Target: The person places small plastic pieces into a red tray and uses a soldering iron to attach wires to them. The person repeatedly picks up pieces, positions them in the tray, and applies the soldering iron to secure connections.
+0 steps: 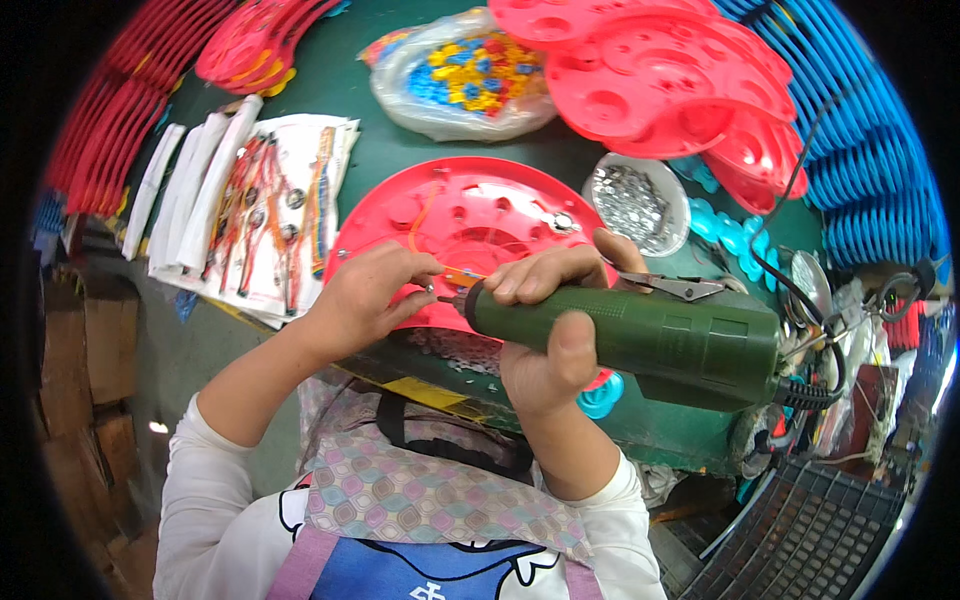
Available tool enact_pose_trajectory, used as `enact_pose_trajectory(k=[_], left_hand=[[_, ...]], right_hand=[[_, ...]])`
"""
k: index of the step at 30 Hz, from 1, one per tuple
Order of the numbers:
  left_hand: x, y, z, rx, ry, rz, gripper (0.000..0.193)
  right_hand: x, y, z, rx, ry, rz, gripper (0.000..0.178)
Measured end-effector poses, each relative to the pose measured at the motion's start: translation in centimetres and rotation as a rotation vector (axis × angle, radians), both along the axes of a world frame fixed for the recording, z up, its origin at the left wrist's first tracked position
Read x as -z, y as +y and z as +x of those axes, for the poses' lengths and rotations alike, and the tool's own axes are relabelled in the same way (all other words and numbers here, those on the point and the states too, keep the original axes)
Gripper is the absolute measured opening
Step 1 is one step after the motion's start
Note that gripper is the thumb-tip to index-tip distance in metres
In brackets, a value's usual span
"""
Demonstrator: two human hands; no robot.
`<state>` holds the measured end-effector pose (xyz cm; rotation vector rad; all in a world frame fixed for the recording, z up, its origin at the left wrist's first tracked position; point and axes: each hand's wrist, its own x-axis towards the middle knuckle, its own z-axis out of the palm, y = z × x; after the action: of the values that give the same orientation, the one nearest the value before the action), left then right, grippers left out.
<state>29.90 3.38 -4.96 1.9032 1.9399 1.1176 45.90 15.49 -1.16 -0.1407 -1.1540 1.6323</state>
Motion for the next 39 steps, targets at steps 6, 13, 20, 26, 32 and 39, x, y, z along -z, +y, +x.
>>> enact_pose_trajectory(k=[6, 13, 20, 26, 32, 39], left_hand=[[0.1, -3.6, -1.2, -0.105, -0.097, 0.028, 0.035], [0.7, -4.5, -2.0, -0.127, -0.139, 0.054, 0.033], [2.4, -5.5, -2.5, -0.112, 0.197, 0.175, 0.039], [1.6, -6.8, -2.8, -0.205, 0.235, 0.291, 0.046], [3.5, -7.2, -3.1, -0.091, 0.271, 0.151, 0.051], [3.8, -7.3, -2.8, -0.122, 0.211, 0.072, 0.054]], right_hand=[[-0.3, -2.4, -3.6, -0.174, 0.027, 0.025, 0.076], [0.2, -3.2, -4.5, -0.183, -0.017, 0.031, 0.077], [0.7, -4.1, -5.6, -0.226, -0.017, 0.051, 0.078], [2.6, -4.3, -6.3, -0.21, -0.093, 0.057, 0.075], [3.2, -4.4, -6.8, -0.17, -0.176, 0.09, 0.07], [4.3, -4.3, -7.2, -0.158, -0.198, 0.056, 0.073]])
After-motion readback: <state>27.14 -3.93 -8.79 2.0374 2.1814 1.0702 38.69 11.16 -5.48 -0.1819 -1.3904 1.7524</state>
